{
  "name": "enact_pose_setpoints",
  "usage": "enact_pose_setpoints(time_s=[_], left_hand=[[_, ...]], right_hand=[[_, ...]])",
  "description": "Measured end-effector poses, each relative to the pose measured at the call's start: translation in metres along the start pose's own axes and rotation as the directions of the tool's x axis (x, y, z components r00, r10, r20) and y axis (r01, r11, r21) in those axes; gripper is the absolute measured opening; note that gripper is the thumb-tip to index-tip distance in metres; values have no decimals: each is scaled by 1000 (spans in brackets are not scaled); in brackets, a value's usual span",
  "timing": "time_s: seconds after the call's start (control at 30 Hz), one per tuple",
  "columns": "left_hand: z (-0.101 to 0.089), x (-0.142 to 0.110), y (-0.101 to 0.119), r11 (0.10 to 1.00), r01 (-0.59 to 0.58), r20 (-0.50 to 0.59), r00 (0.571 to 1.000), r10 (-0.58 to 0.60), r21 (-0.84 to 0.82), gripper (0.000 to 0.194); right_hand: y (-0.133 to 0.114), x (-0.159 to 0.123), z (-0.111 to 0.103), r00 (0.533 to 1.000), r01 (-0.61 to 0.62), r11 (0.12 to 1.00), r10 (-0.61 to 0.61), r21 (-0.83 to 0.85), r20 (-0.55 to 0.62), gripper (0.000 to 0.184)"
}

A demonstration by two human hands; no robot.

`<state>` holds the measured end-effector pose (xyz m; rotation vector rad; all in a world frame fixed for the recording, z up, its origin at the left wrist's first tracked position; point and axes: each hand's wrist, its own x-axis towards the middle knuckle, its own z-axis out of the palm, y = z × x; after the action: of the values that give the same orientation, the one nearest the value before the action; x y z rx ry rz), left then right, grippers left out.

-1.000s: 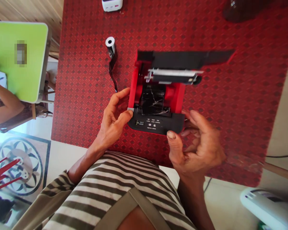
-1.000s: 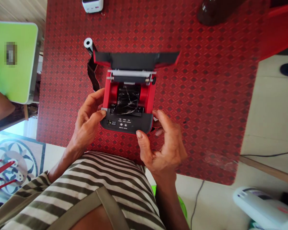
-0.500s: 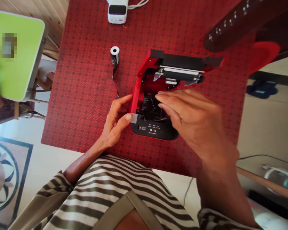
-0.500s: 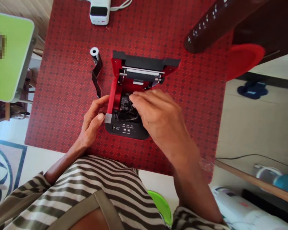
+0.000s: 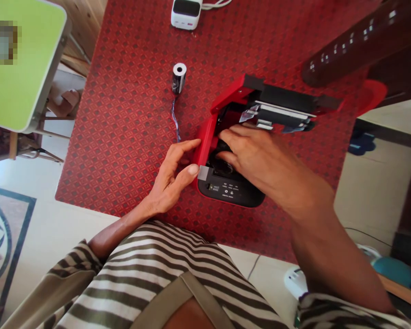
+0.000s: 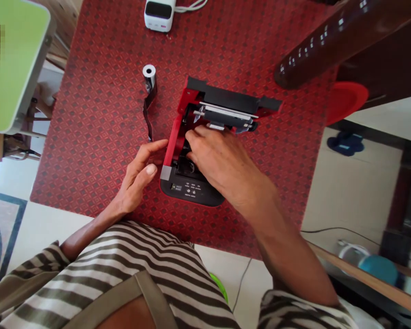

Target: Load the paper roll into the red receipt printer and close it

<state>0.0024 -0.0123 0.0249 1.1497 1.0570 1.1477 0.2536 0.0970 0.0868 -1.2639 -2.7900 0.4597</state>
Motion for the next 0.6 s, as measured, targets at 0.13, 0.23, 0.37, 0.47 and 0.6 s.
enact_pose_setpoints(time_s=[0.13,0.23,0.37,0.47,0.6], left_hand=[[1,1,2,1000,-8,-4,1000,8,15,71],[1,0,2,1000,-16,0,1000,16,23,71],[1,0,2,1000,6,2,1000,-6,6,72],[0,0,1,1000,15,-5,1000,-15,5,71],[-1,1,-2,1000,4,-14,1000,-4,12,70]], right_hand=[[-7,-3,-1,998,-51,998,52,25,-43,14],[-13,-10,-5,991,-89,996,92,31,-96,14],[-21,-23,-17,986,-54,998,51,-17,-156,18],[-37,-40,-34,962,-8,1000,8,0,-274,23],[-44,-75,-48,863,-155,967,231,200,-449,24]])
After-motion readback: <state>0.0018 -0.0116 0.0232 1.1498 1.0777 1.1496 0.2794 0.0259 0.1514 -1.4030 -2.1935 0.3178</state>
